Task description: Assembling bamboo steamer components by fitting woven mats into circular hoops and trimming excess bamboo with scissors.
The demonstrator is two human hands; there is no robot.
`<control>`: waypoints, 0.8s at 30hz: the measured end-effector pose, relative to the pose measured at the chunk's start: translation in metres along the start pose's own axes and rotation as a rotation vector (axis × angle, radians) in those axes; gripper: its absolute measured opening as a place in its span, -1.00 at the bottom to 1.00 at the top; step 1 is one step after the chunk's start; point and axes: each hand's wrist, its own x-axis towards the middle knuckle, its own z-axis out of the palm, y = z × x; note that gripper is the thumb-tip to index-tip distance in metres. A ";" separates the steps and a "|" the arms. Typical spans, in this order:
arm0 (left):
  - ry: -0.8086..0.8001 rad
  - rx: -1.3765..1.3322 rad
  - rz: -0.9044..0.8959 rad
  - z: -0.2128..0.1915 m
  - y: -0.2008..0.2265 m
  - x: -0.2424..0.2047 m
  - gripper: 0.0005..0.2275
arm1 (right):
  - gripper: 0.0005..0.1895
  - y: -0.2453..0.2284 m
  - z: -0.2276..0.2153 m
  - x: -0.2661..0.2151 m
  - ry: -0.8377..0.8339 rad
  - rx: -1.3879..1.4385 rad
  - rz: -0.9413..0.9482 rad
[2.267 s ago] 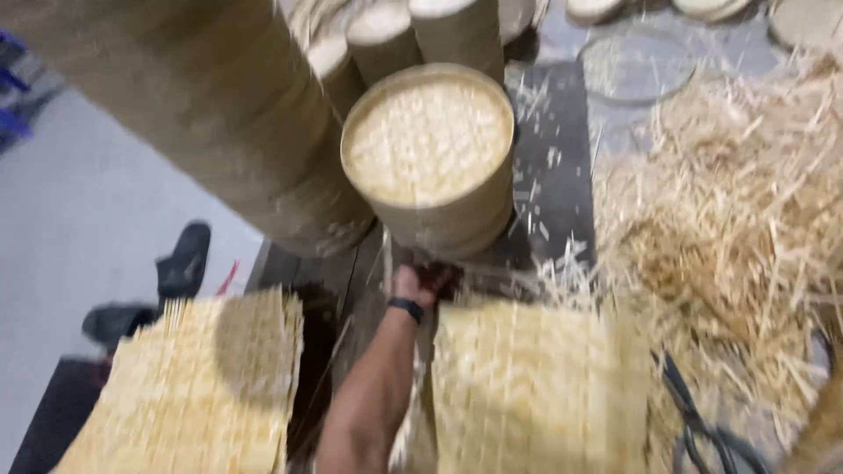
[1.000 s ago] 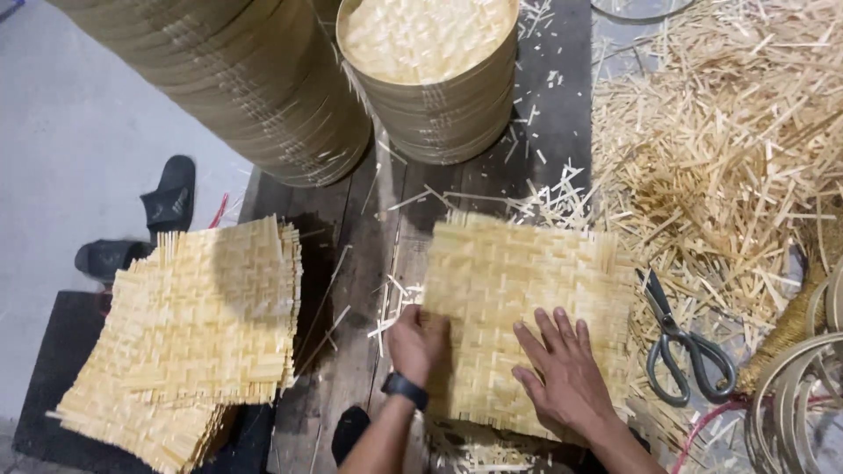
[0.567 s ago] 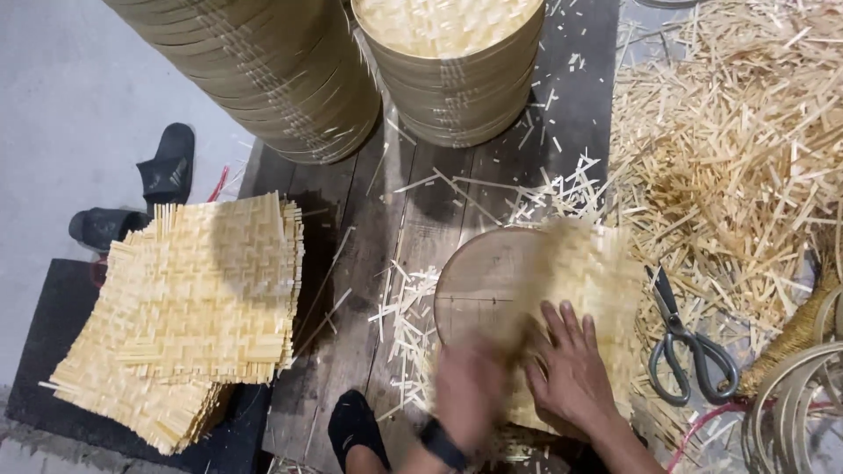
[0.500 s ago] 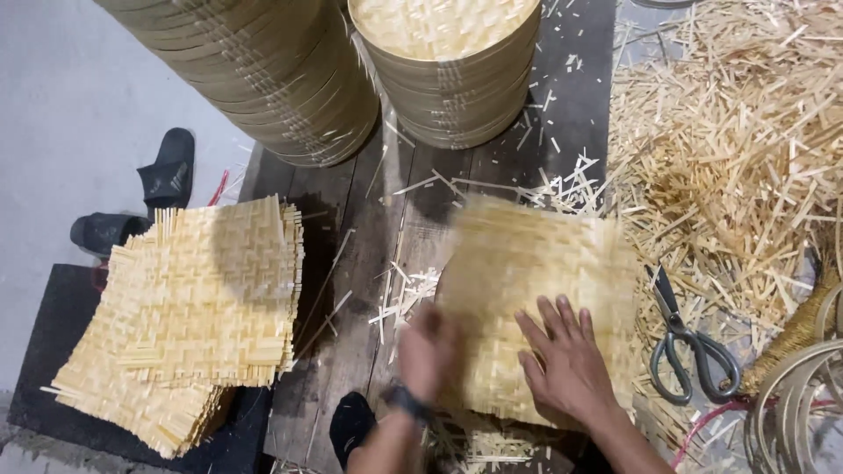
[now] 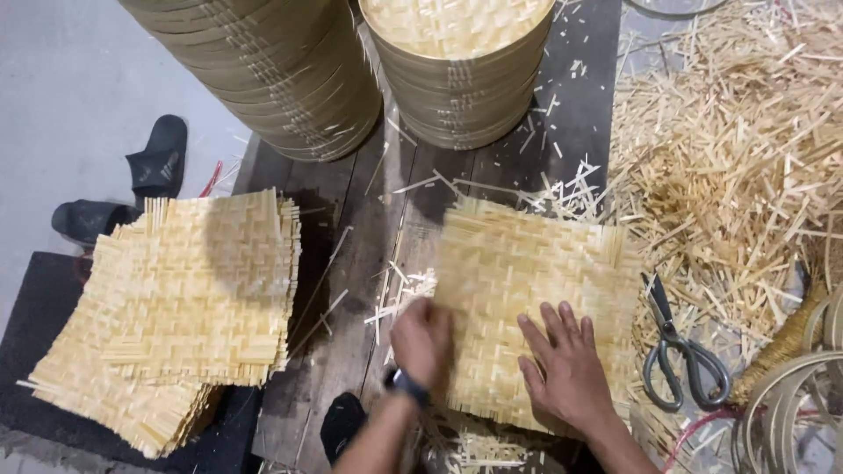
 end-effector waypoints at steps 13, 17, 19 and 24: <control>0.073 -0.020 0.378 -0.012 0.002 0.004 -0.82 | -0.40 -0.006 0.004 -0.003 -0.029 -0.064 0.020; -0.001 -0.068 0.153 0.015 -0.066 0.108 -0.67 | -0.32 -0.002 0.009 0.005 0.144 0.009 -0.055; -0.025 -0.072 0.128 0.006 -0.064 0.092 -0.62 | -0.31 -0.004 0.008 -0.001 0.072 0.015 -0.008; 0.270 0.567 0.766 0.005 0.017 0.014 -0.23 | -0.31 0.008 0.014 0.005 -0.071 0.016 0.046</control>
